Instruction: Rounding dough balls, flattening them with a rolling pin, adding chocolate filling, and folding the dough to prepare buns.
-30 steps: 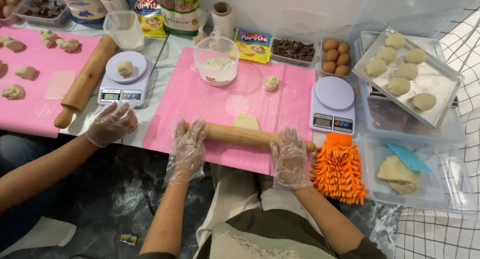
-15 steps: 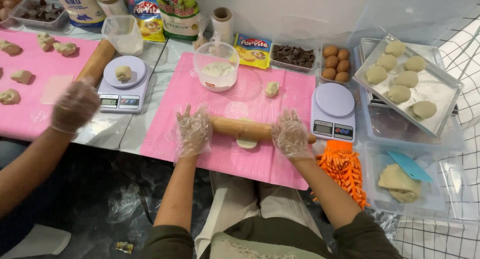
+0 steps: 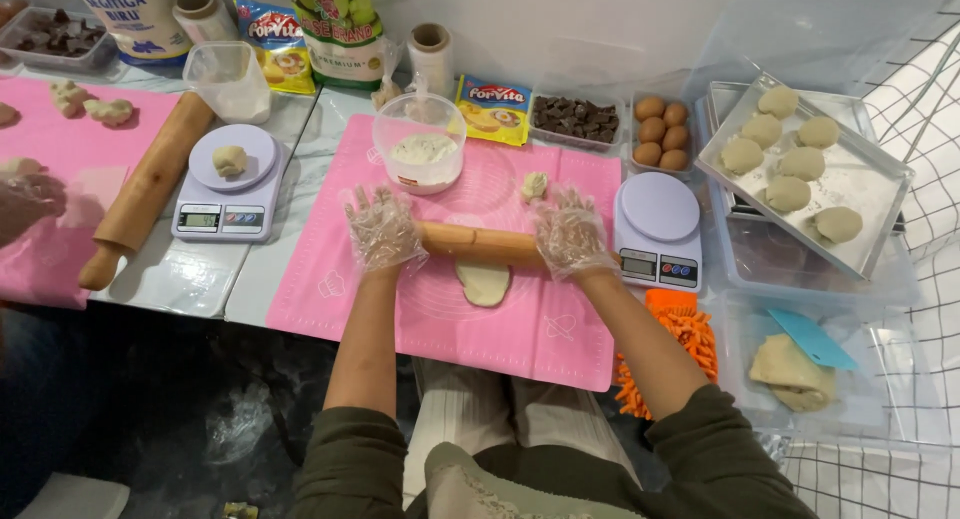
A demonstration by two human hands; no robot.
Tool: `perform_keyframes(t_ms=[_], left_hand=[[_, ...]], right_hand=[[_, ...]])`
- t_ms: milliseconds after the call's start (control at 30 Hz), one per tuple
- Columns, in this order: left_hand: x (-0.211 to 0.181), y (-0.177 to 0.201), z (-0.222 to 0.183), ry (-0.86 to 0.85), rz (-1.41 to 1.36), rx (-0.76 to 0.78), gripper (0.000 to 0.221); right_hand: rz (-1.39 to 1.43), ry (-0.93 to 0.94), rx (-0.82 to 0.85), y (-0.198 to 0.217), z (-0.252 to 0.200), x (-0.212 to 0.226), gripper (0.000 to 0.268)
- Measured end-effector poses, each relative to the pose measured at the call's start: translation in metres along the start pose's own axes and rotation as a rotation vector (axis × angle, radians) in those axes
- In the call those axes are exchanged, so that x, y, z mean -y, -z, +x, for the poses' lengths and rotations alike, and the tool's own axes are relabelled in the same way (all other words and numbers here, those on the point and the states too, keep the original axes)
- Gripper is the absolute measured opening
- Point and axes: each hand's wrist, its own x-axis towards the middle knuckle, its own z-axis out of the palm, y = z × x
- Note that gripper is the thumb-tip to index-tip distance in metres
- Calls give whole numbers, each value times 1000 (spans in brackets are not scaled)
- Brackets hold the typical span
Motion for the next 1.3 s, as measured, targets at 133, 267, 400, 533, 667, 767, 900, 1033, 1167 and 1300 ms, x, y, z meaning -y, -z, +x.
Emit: perform_keyframes(t_ms=[133,267,400,533,667,767,900,1033,1167,1300], left_hand=[[-4,13,-7,101,35,13,39],[-3,25,-30,450,-194,281,56],[-31,65,-38,648,-401,91,48],[-55,23,-82,672,-262,87,59],[-66,0,-95,617,-490,563,48],[-85,-167,-166,322,370,475,47],[-86,-154,-148,361,147,631,46],[-90,-121,-122,468,-238,873,45],[-95,-102,-101,677,-420,962,34],[-99,-51,-63,832,-560,1030,27]], right_hand=[[-92,224,34,42,-19,14,50],[-128,312,127,37,-34,11,70],[-98,324,75,27,-43,13,59],[89,212,52,29,-45,3,57],[282,28,47,52,-50,-5,60],[316,-105,103,69,-56,-10,61],[368,-297,188,84,-61,-12,64],[410,-318,87,82,-69,-20,54],[534,-295,-37,77,-77,-32,52],[560,-223,-121,77,-80,-36,52]])
